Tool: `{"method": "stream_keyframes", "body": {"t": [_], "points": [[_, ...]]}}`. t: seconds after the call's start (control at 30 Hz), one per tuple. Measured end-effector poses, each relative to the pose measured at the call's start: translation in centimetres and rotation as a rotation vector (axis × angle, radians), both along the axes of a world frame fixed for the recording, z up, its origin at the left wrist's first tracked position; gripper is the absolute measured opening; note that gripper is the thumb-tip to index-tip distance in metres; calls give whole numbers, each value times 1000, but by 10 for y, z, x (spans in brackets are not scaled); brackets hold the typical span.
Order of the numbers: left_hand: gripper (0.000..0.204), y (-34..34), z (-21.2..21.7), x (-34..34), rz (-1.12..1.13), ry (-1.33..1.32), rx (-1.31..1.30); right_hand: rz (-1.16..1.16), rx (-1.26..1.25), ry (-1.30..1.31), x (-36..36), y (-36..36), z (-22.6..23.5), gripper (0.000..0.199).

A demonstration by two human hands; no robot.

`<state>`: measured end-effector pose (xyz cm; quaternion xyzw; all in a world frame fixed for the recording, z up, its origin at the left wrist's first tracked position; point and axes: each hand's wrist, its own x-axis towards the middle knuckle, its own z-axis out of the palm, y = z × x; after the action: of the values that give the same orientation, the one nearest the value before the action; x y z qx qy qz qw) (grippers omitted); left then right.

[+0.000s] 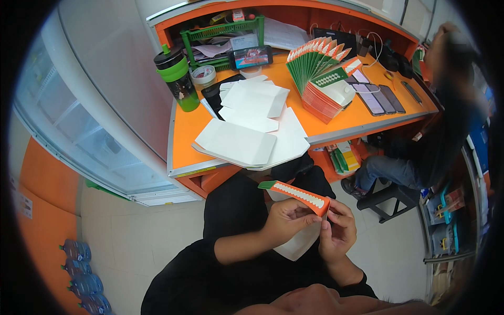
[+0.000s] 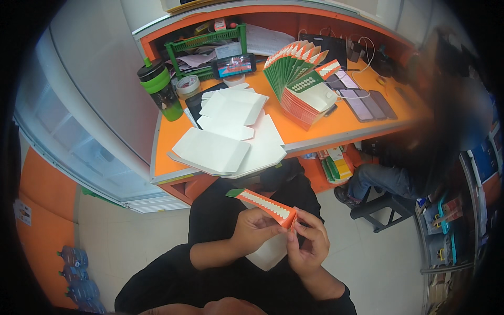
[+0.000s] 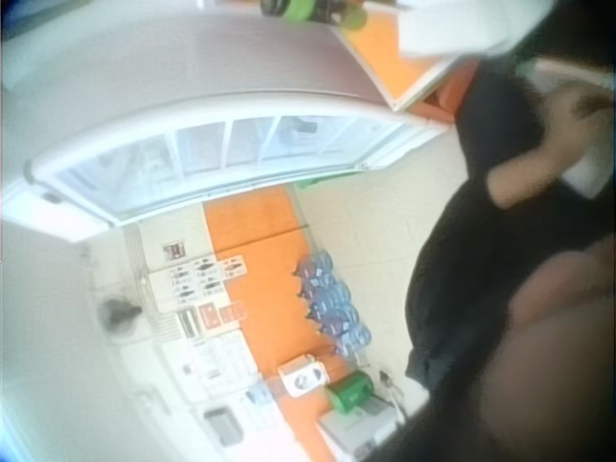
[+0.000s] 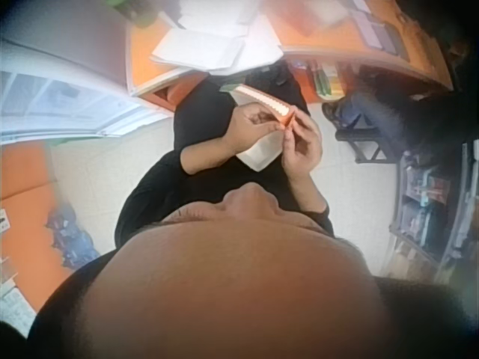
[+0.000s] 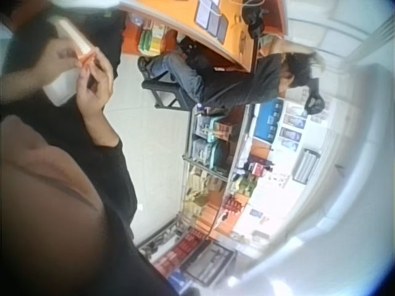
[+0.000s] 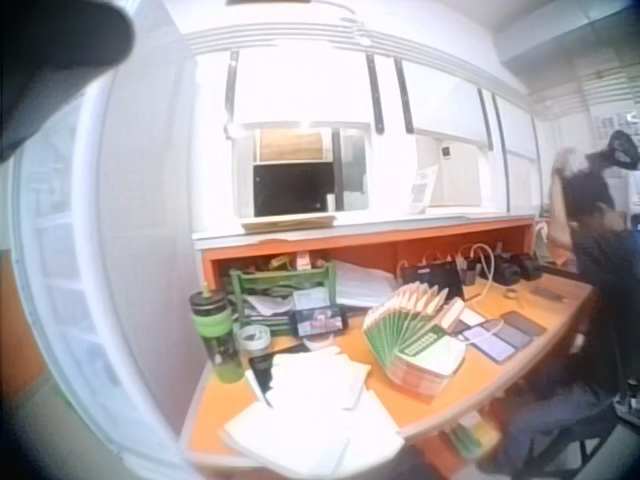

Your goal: The person sits at an orange desk and folds flat white cardboard sheets into small rectangular boxes. They repeatedly pick up a sheet, fold the sides, and tuck the flaps to form the box structure. The person stacks the finished boxes on the desk. A second person is visible in the background working at a separate station.

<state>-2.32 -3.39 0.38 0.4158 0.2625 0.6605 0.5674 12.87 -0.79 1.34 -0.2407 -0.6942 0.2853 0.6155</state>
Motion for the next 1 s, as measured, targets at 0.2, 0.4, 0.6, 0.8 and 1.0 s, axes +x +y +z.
{"method": "stream_keyframes", "body": {"t": [0.2,0.4,0.6,0.8,1.0], "points": [[26,1,-9,-1,76,177,54,12,-60,51,-4,-1,0,18],[25,1,-20,-2,173,195,14,77,-10,44,-8,8,-2,26],[22,5,-24,0,199,125,66,117,-67,66,-6,9,2,30],[21,5,-22,2,203,139,73,85,-70,39,-5,9,6,24],[20,3,-22,3,217,158,61,105,-99,50,-5,9,2,21]]}}
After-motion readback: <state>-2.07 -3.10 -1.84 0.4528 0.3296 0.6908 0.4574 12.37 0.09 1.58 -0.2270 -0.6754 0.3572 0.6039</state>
